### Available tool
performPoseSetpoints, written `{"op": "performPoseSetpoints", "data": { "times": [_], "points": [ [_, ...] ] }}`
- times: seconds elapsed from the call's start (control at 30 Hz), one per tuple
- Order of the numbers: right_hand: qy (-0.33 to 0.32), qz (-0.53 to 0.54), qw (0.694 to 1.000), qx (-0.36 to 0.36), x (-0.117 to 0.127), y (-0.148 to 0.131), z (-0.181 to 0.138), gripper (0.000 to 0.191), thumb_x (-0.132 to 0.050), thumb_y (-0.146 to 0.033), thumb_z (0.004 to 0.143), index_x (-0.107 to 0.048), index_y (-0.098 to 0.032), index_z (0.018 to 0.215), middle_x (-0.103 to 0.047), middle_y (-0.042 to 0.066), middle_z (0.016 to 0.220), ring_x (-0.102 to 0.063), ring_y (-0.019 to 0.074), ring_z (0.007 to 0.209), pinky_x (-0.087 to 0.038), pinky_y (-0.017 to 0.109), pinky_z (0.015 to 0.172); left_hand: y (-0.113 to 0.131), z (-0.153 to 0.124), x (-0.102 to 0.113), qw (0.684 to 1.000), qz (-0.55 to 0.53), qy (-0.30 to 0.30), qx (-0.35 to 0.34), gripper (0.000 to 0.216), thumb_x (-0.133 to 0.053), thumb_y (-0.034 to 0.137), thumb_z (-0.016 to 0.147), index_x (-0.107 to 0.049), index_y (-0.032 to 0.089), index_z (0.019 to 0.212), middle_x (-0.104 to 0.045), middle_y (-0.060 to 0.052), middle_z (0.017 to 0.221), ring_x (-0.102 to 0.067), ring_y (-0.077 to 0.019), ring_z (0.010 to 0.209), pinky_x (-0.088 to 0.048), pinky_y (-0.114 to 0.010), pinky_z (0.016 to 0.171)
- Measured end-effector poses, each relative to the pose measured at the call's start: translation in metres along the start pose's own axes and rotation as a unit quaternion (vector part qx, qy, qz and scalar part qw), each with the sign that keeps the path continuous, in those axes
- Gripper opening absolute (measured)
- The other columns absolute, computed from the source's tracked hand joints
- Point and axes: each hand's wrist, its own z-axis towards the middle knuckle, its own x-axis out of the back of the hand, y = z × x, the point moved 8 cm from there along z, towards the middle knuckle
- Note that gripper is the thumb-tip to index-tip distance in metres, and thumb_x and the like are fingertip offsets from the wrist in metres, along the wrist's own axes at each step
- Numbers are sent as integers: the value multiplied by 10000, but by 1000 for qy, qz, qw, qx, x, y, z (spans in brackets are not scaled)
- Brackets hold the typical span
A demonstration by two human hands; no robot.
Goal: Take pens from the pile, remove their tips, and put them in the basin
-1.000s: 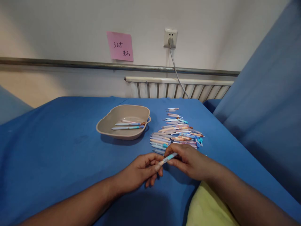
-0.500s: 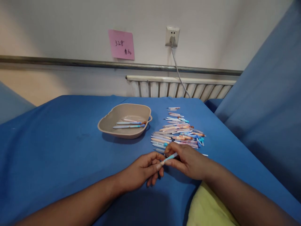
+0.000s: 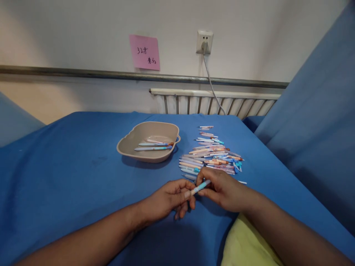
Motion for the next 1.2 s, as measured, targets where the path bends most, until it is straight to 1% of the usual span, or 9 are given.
{"op": "performPoseSetpoints", "data": {
  "times": [0.07,0.2,0.33,0.5,0.67,0.77,0.87,1.03,1.2],
  "points": [
    [-3,-28,999,23,-1,-2,0,79,-544,-262,878,-559,-185,866,-599,13,783,-544,131,714,-385,226,637,0,0,0,1000,1,-1,5,265,-589,385,842,-511,151,940,-628,-7,745,-504,-56,448,-383,-175,429],
    [-33,-82,996,16,-6,0,1,250,-457,-344,928,-595,-173,806,-618,36,727,-551,143,672,-367,244,609,-1,0,0,1000,8,2,14,284,-600,385,836,-518,151,977,-628,-4,731,-505,-58,449,-386,-177,433],
    [-6,-18,1000,-13,-1,1,1,163,-575,-324,862,-553,-195,960,-631,20,821,-565,144,711,-387,233,609,2,0,2,1000,-9,10,-2,264,-594,385,841,-518,152,938,-630,-2,720,-501,-56,449,-384,-178,439],
    [-2,-40,998,41,-3,-7,1,124,-526,-290,896,-583,-183,870,-622,32,806,-564,145,739,-393,243,657,3,1,2,1000,-7,10,-13,323,-628,396,813,-491,160,985,-648,-4,715,-491,-59,434,-376,-184,430],
    [-20,-95,995,3,-5,1,2,270,-428,-340,944,-610,-178,826,-638,35,744,-566,139,678,-364,237,605,8,1,12,996,40,78,-9,373,-689,419,748,-485,166,931,-673,-15,739,-529,-69,461,-368,-168,410],
    [10,-112,993,-19,2,3,3,241,-440,-328,939,-601,-182,834,-638,29,736,-563,140,672,-353,237,598,8,1,21,990,75,115,14,390,-557,523,810,-536,141,890,-682,-41,740,-518,-67,414,-331,-162,355],
    [20,-124,992,-25,2,4,2,238,-441,-332,938,-598,-182,839,-637,30,736,-563,141,669,-354,239,605,6,0,26,984,117,126,46,479,-440,577,845,-578,124,769,-623,-10,573,-434,-56,336,-273,-163,310],
    [21,-122,992,-17,-1,4,2,240,-440,-332,939,-594,-183,833,-640,25,741,-574,138,691,-348,234,609,13,-2,30,981,102,167,17,369,-747,441,648,-547,145,741,-561,48,540,-478,-63,424,-326,-151,381],
    [30,-127,991,-14,0,3,2,257,-436,-330,940,-585,-182,792,-621,12,698,-554,128,651,-337,229,592,10,-2,22,988,88,115,52,440,-540,569,786,-594,133,813,-663,-32,693,-523,-79,429,-302,-172,361]
  ]
}}
